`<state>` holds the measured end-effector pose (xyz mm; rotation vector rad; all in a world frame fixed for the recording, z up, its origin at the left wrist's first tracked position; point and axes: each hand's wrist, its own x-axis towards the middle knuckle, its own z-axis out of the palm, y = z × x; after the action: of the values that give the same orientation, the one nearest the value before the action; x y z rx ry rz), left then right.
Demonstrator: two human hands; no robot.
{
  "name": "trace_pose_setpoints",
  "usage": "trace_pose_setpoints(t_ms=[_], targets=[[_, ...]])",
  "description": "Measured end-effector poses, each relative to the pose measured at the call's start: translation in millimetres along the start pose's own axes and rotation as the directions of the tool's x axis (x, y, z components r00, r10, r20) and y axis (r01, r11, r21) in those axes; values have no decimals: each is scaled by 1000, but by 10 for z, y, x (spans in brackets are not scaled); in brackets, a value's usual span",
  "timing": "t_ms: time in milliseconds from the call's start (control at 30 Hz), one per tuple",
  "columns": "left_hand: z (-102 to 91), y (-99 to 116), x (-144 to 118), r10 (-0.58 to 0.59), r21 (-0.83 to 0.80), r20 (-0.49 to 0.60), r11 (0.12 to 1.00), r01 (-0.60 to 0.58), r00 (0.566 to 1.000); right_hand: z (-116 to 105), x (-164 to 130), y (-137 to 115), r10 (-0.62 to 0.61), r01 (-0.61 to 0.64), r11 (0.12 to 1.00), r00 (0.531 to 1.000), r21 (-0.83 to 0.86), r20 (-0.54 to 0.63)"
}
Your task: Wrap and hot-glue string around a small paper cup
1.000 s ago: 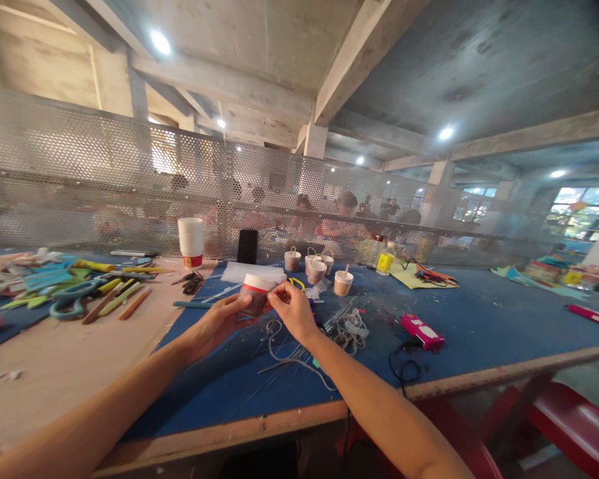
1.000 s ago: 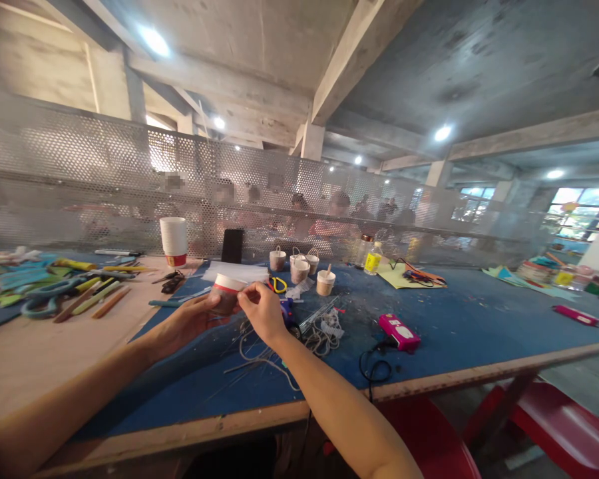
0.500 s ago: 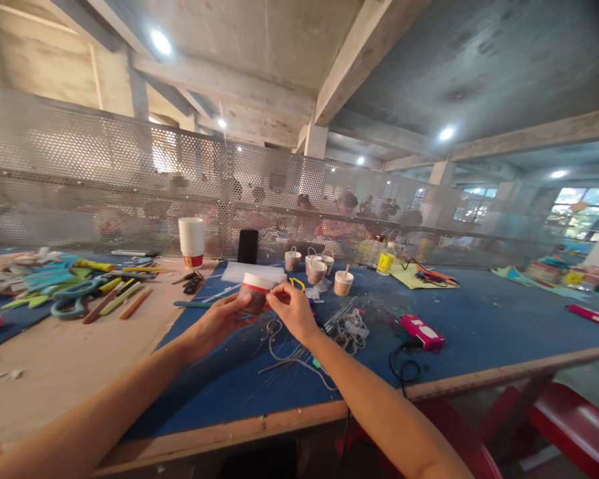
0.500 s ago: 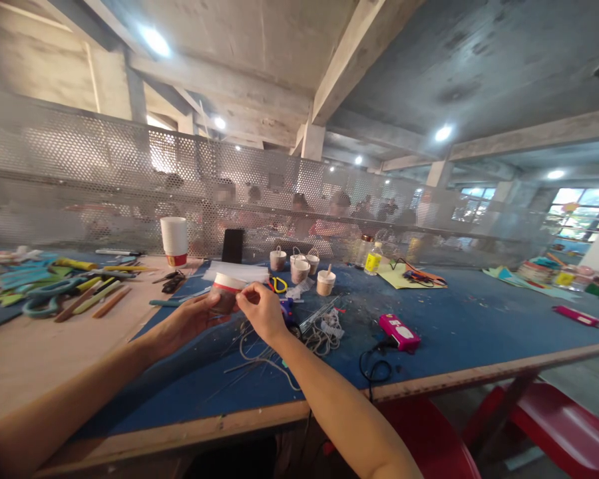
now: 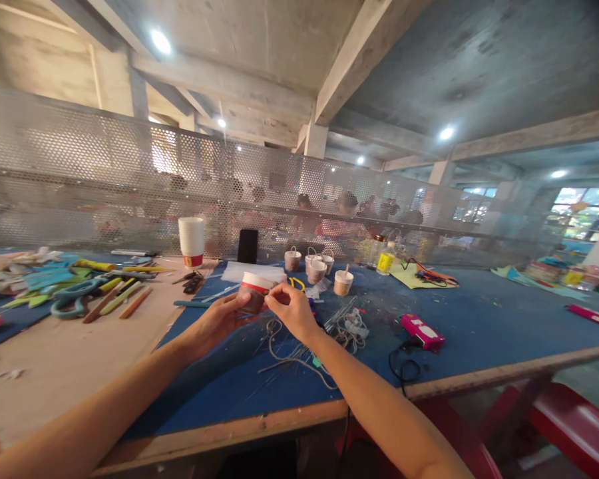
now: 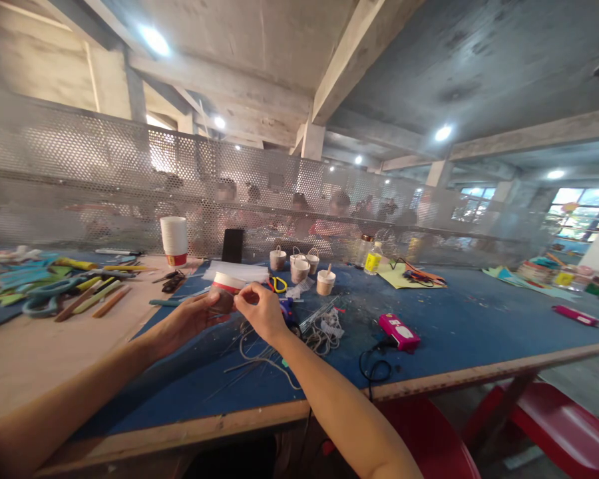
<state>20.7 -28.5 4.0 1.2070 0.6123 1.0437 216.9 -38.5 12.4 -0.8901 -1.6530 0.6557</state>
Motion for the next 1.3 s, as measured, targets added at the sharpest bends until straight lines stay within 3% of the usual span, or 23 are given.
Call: trace_pose_setpoints(t_ms=[733,1133,1300], targets=[[23,13,-8,-16,-1,44,1000,16,999,-7,22,-48,29,-27,999,999,38,-38],[37,42,-22,-12,-40,67,999,15,998,-13,52,42,61,-63,993,998,97,19],[-8,33,7,-1,-110,-17,994,-1,1000,19,38,46,104,-114,980,992,166,65]])
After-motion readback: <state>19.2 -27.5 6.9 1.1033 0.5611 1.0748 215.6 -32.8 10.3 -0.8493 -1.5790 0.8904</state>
